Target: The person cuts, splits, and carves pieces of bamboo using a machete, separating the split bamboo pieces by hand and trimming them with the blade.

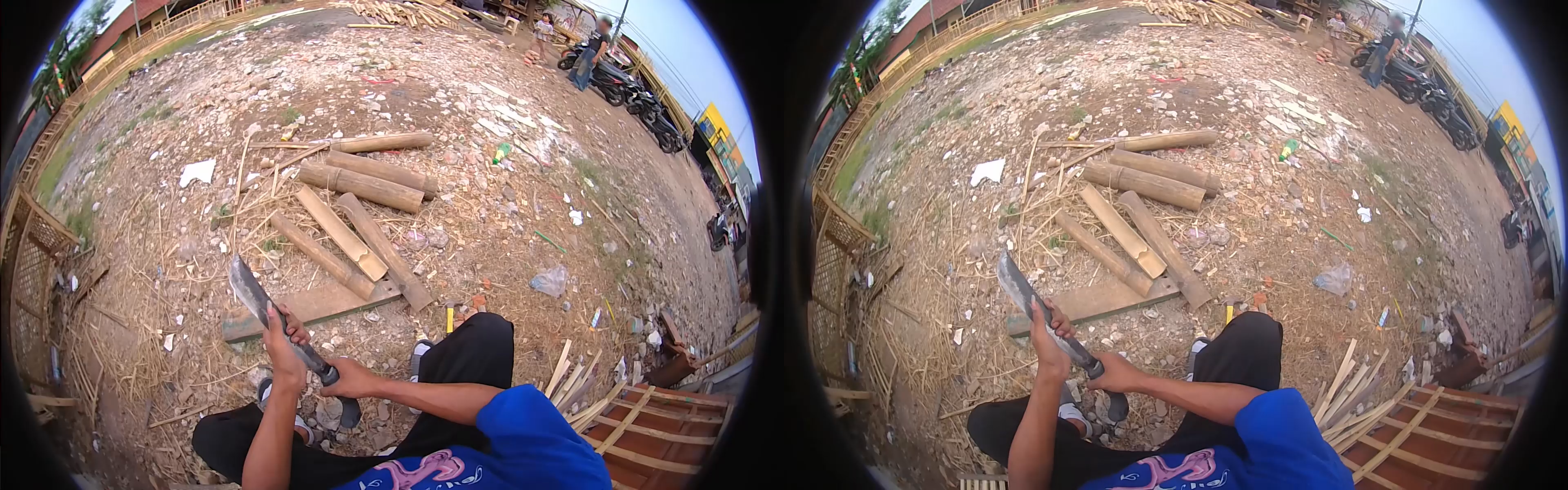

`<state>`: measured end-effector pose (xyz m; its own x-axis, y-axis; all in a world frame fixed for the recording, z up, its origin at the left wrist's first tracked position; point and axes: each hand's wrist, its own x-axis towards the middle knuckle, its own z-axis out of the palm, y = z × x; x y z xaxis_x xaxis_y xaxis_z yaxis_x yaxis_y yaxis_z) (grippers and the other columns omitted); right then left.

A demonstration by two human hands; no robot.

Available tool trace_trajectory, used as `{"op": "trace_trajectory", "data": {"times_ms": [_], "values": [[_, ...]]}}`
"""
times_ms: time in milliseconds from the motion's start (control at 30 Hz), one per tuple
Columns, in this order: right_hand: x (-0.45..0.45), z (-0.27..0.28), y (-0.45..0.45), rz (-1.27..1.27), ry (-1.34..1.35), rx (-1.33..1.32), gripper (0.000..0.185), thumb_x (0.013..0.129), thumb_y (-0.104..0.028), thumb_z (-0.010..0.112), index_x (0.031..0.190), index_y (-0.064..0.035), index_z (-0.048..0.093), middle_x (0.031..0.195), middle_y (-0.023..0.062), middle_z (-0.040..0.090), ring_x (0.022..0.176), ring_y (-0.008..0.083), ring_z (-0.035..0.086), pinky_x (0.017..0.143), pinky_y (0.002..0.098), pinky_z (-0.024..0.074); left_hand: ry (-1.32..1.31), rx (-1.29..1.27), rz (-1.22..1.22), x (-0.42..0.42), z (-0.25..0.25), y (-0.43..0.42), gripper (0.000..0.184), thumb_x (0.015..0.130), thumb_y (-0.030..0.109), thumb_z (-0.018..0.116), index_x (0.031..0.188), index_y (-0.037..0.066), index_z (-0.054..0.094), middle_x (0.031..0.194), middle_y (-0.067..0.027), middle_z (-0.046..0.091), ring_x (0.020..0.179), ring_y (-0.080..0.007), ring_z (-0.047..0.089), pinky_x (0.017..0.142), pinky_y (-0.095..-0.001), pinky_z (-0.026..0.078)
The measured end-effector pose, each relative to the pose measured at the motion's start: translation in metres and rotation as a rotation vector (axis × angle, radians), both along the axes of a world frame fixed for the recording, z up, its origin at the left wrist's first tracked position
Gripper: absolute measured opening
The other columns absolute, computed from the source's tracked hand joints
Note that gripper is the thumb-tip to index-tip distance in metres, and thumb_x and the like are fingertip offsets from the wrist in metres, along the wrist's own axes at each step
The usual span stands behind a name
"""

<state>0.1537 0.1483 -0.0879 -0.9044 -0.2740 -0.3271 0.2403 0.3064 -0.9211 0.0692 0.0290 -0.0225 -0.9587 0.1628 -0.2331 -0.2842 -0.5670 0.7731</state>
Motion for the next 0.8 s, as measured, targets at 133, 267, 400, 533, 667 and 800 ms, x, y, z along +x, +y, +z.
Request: {"op": "trace_trajectory", "data": {"times_ms": [133,267,400,533,667,800], "values": [[-0.001,0.000,-0.002,-0.026,0.013,0.005,0.041,0.070,-0.028,0.079,0.096,-0.0018,0.063,0.072,0.0076,0.063,0.068,0.0182,0.060,0.069,0.0351,0.0500,-0.007,0.010,0.002,-0.001,-0.003,-0.001,0.037,0.101,0.052,0.048,0.100,0.015,0.045,0.070,0.0053,0.033,0.056,-0.0050,0.032,0.053,-0.0223,0.030],[-0.001,0.008,-0.001,-0.022,-0.036,0.004,0.041,0.070,-0.028,0.079,0.097,-0.0017,0.064,0.073,0.0080,0.064,0.069,0.0190,0.061,0.069,0.0353,0.0502,-0.005,0.021,0.004,-0.003,-0.005,-0.001,0.038,0.101,0.052,0.047,0.099,0.014,0.046,0.070,0.0051,0.033,0.056,-0.0052,0.032,0.053,-0.0226,0.030],[-0.001,0.007,-0.001,-0.034,0.005,0.020,0.042,0.070,-0.029,0.079,0.098,-0.0016,0.064,0.074,0.0087,0.065,0.070,0.0198,0.062,0.070,0.0350,0.0504,-0.005,0.022,0.020,-0.002,-0.001,0.001,0.039,0.101,0.051,0.048,0.097,0.012,0.045,0.069,0.0050,0.032,0.056,-0.0057,0.032,0.053,-0.0232,0.029],[0.000,0.003,-0.002,-0.047,0.034,0.033,0.043,0.070,-0.027,0.080,0.100,-0.0010,0.064,0.075,0.0096,0.065,0.072,0.0205,0.063,0.071,0.0353,0.0508,-0.007,0.033,0.016,-0.003,-0.003,0.000,0.039,0.101,0.051,0.048,0.097,0.012,0.046,0.068,0.0052,0.032,0.055,-0.0052,0.031,0.052,-0.0230,0.029],[-0.002,-0.005,-0.003,-0.062,0.025,0.020,0.044,0.070,-0.024,0.080,0.102,-0.0009,0.063,0.075,0.0095,0.064,0.072,0.0211,0.063,0.071,0.0362,0.0508,0.021,0.006,-0.002,-0.005,-0.008,0.000,0.036,0.101,0.047,0.050,0.100,0.011,0.047,0.070,0.0025,0.038,0.058,-0.0081,0.037,0.055,-0.0244,0.034],[-0.005,-0.017,-0.003,-0.082,0.062,0.022,0.043,0.070,-0.023,0.080,0.104,-0.0011,0.063,0.075,0.0086,0.062,0.072,0.0203,0.061,0.071,0.0362,0.0505,0.064,-0.037,0.025,-0.007,-0.008,0.001,0.033,0.101,0.041,0.053,0.102,0.008,0.050,0.079,-0.0027,0.051,0.068,-0.0133,0.051,0.062,-0.0266,0.044]]}}
